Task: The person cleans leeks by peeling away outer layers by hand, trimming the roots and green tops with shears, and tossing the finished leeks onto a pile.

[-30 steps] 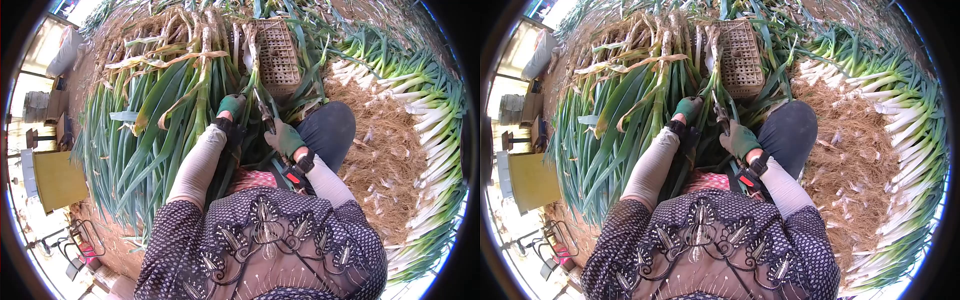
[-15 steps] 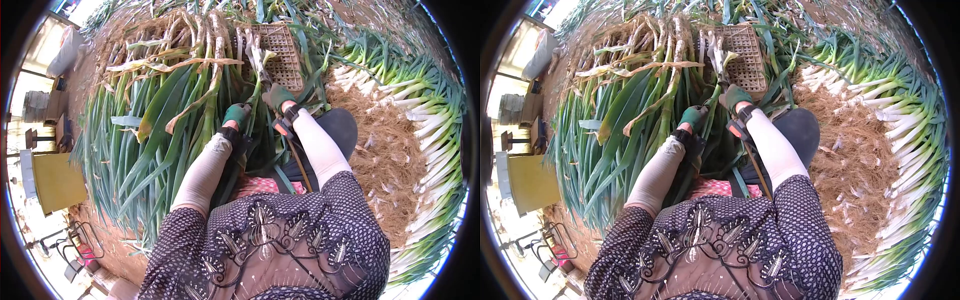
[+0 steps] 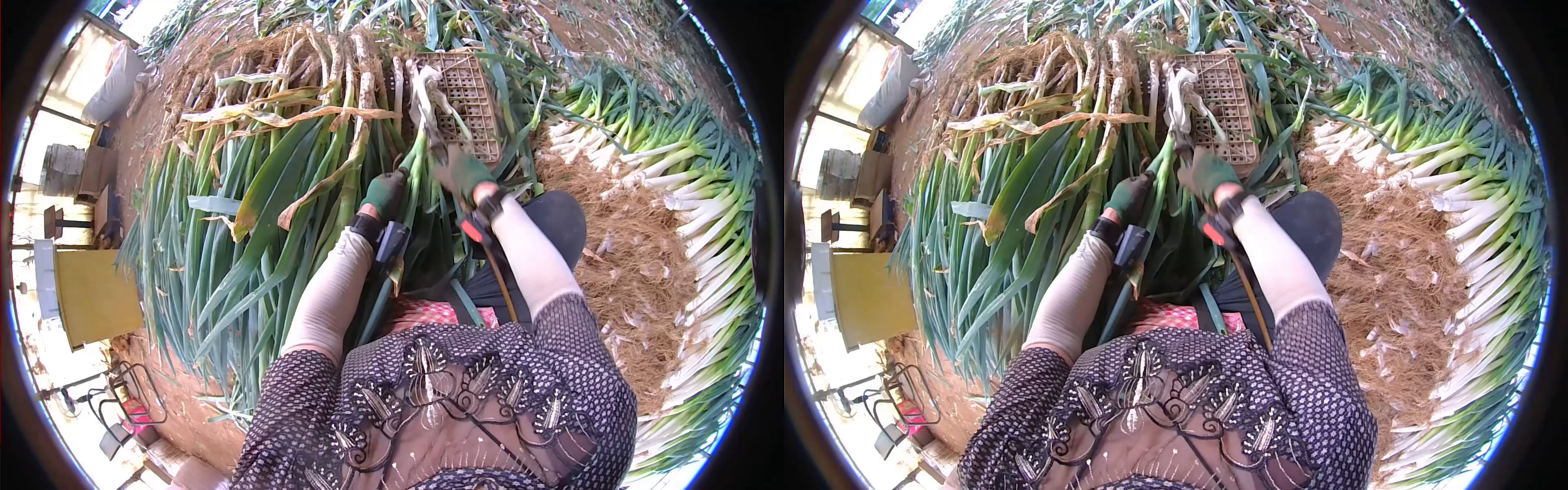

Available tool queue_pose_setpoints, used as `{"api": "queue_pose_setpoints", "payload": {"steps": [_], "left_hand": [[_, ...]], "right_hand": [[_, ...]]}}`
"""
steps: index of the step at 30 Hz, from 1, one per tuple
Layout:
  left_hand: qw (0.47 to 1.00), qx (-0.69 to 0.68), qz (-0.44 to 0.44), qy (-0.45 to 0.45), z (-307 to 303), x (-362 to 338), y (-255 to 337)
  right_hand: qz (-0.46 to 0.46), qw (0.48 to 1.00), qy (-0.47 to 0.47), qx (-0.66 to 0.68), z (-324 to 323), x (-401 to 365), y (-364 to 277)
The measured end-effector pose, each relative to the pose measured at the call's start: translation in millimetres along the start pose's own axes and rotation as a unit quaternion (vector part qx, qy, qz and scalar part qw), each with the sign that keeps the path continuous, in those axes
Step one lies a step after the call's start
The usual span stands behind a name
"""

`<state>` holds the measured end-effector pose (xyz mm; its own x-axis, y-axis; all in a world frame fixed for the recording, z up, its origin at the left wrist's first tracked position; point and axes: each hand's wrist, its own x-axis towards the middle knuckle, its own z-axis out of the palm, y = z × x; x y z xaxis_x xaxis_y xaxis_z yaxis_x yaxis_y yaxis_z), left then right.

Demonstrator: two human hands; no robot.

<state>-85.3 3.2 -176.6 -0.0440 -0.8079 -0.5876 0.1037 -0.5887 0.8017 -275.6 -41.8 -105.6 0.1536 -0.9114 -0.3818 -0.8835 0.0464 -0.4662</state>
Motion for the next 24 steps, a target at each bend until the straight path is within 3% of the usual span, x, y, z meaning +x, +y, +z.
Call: {"api": "queue_pose_setpoints", "payload": {"steps": [3,4,5,6,9,10,11,13,16,19,23,24], "left_hand": [[0.964,0.254,0.073,-0.015,12.0,-7.2,18.0],[0.896,0.428,0.117,-0.005,20.9,-22.0,29.3],[0.796,0.585,0.155,0.006,30.4,-45.6,44.7],[0.764,0.606,0.219,0.04,35.9,-65.9,53.5],[0.713,0.642,0.244,0.141,26.5,-106.0,88.5],[0.709,0.671,0.169,0.138,14.9,-110.2,98.8],[0.744,0.636,0.149,0.137,-2.8,-116.8,100.4],[0.716,0.681,0.074,0.131,-30.0,-120.5,86.2],[0.723,0.678,-0.002,0.133,-39.6,-138.6,68.4],[0.741,0.669,0.021,0.052,-41.5,-141.4,82.6],[0.829,0.544,0.119,0.056,-43.1,-106.5,99.5],[0.818,0.553,0.151,0.048,-37.8,-93.5,103.8]], "right_hand": [[-0.02,0.999,-0.036,0.012,17.4,-51.4,15.2],[-0.016,0.998,-0.053,0.002,27.1,-60.2,23.8],[-0.005,0.998,-0.052,-0.021,45.5,-60.7,38.3],[0.002,0.998,-0.062,-0.022,51.6,-65.3,44.7],[0.002,0.997,-0.076,0.02,44.4,-78.0,42.3],[0.001,0.996,-0.079,0.041,40.8,-82.7,41.0],[0.0,0.997,-0.072,0.042,41.1,-87.3,42.9],[-0.002,0.997,-0.06,0.042,46.7,-101.8,50.3],[0.018,0.995,-0.09,0.029,53.4,-117.2,48.6],[0.026,0.994,-0.107,0.024,53.3,-120.4,45.9],[0.023,0.995,-0.096,0.028,56.1,-114.6,49.3],[0.026,0.994,-0.098,0.027,56.4,-113.5,48.8]]}}
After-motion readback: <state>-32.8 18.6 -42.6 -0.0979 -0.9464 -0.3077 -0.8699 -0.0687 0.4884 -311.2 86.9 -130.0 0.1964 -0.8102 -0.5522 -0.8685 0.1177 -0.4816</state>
